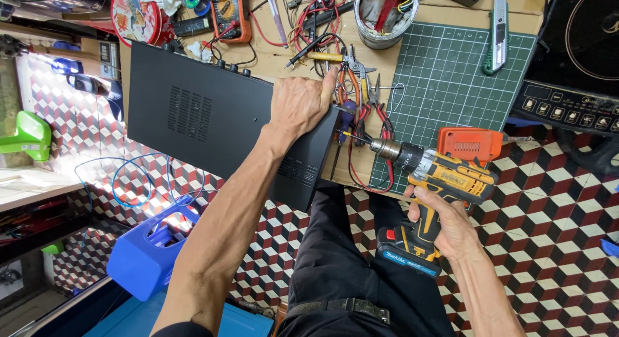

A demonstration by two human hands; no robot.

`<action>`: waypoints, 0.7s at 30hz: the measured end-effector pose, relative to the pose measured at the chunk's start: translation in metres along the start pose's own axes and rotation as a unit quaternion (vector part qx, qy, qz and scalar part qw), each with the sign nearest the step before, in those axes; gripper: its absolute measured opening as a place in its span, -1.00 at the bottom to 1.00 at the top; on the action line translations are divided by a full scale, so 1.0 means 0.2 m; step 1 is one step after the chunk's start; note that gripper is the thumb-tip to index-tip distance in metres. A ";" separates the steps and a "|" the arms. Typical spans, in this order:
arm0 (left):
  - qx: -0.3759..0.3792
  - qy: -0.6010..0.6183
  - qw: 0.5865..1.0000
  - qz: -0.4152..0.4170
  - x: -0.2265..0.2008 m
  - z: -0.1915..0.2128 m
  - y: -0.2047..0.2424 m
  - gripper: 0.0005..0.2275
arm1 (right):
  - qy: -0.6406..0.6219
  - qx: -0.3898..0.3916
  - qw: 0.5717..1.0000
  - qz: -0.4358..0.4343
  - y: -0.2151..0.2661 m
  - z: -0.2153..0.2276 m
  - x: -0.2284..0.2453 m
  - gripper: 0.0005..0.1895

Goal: Opening the casing of an electronic amplifier, inspecting it, and screwing the cover back on.

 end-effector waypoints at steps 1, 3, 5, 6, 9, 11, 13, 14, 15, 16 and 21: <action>0.014 0.004 1.000 0.025 0.00 0.01 0.00 -0.50 | 0.000 0.003 1.000 0.002 0.00 0.00 0.00 -0.61; 0.029 0.008 0.998 0.049 -0.01 0.02 -0.01 -0.42 | 0.000 0.005 1.000 0.003 0.00 -0.01 0.00 -0.60; 0.022 0.003 0.999 0.041 -0.01 0.02 0.00 -0.44 | -0.008 0.003 1.000 -0.005 0.01 -0.02 0.01 -0.60; 0.023 0.003 0.999 0.040 0.00 0.02 0.00 -0.44 | -0.008 0.002 1.000 -0.005 0.01 -0.02 0.01 -0.60; 0.014 0.008 0.999 0.036 -0.01 0.01 0.00 -0.44 | -0.008 -0.001 1.000 -0.004 0.01 -0.01 0.01 -0.60; 0.018 0.001 0.999 0.042 0.00 0.01 0.00 -0.44 | -0.014 0.003 1.000 -0.005 0.01 -0.01 0.00 -0.61; 0.019 0.005 0.999 0.039 0.00 0.03 0.00 -0.44 | -0.011 0.001 1.000 -0.005 0.01 -0.02 0.01 -0.61; 0.019 0.010 0.999 0.037 -0.01 0.03 0.00 -0.45 | -0.007 -0.001 1.000 -0.006 0.02 -0.02 0.01 -0.61; 0.020 0.011 0.999 0.035 -0.01 0.03 -0.01 -0.45 | -0.008 -0.002 1.000 -0.005 0.02 -0.02 0.01 -0.61; 0.033 0.001 0.998 0.050 -0.01 0.03 -0.01 -0.43 | -0.004 -0.007 1.000 -0.010 0.02 -0.03 0.01 -0.61; 0.017 -0.005 0.999 0.037 0.00 0.03 0.00 -0.45 | -0.014 -0.001 1.000 -0.005 0.02 -0.02 -0.01 -0.63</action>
Point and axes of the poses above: each hand's wrist, its own y-axis away from the middle knuckle, its own z-axis out of the back of the hand, x = y × z, the point moved 2 cm from there along -y, towards the middle knuckle, and after that the axes turned 8 degrees about z, right-handed, at the moved point
